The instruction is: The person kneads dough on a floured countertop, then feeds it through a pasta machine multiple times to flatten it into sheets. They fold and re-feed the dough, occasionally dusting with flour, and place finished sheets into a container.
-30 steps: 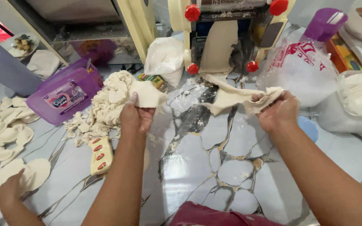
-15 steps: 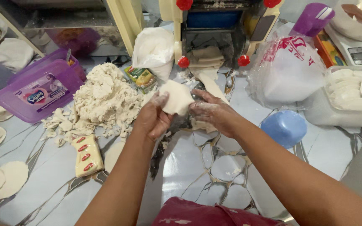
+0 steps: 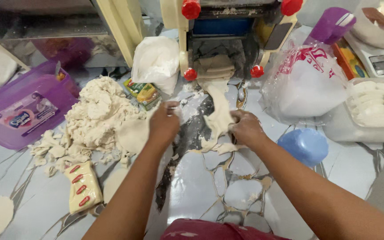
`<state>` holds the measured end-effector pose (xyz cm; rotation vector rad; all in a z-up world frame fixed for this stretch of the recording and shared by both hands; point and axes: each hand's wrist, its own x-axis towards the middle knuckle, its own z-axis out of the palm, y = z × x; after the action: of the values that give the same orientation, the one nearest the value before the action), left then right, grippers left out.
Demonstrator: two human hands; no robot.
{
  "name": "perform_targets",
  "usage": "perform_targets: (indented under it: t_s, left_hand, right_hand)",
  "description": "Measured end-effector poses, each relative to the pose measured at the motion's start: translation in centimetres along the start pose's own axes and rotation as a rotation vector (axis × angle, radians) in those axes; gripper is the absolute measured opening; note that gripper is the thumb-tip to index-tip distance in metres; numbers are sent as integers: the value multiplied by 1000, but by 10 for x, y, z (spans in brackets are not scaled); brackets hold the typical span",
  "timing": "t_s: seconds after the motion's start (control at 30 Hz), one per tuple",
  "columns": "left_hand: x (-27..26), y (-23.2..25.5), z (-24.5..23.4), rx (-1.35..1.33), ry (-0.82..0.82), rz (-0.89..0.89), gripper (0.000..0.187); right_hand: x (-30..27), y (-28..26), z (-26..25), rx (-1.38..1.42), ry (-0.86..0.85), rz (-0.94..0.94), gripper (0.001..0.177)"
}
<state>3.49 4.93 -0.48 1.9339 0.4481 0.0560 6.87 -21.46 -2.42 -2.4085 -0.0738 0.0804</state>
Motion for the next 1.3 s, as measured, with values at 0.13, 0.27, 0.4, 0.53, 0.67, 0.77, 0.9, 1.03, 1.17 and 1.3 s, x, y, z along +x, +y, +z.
perform_targets:
  t_s: [0.13,0.27,0.4,0.53,0.67,0.77,0.9,1.03,1.17,1.3]
  left_hand:
    - [14,33,61,165,-33,-46,47]
    - [24,58,85,390,-108,-98,71]
    - [25,58,97,514,-168,5,54]
    - [32,34,92,269,-75,3,38]
    - [39,8,74,-148,57,8,37]
    - [39,-2,59,-829,-89,-42,39]
    - [21,-7,28,-1288,-141,-222,38]
    - [2,-12,8,-1385,-93,-209,29]
    - [-2,-20,-15,-1206,90,-192,18]
    - [-4,-18,-52,-905,201,-180,22]
  right_hand:
    - [26,-10,-7,384,-553,51,37]
    - [90,-11,-20,91,-220,22,29]
    - [170,-4,-15,-71,-41,-306,39]
    - [214,-10,-7,-655,-90,-306,42]
    - [195,-36,-7,-458,-114,-104,43]
    - [160,-46,-26,-188,-60,68,43]
    - [105,-45,-49,897,-82,137,30]
    - [48,-38,-78,1527,-276,213,38]
    - [-2,-27,-102,1523,-99,299,38]
    - [-29,-6,-125,1101,43,252,35]
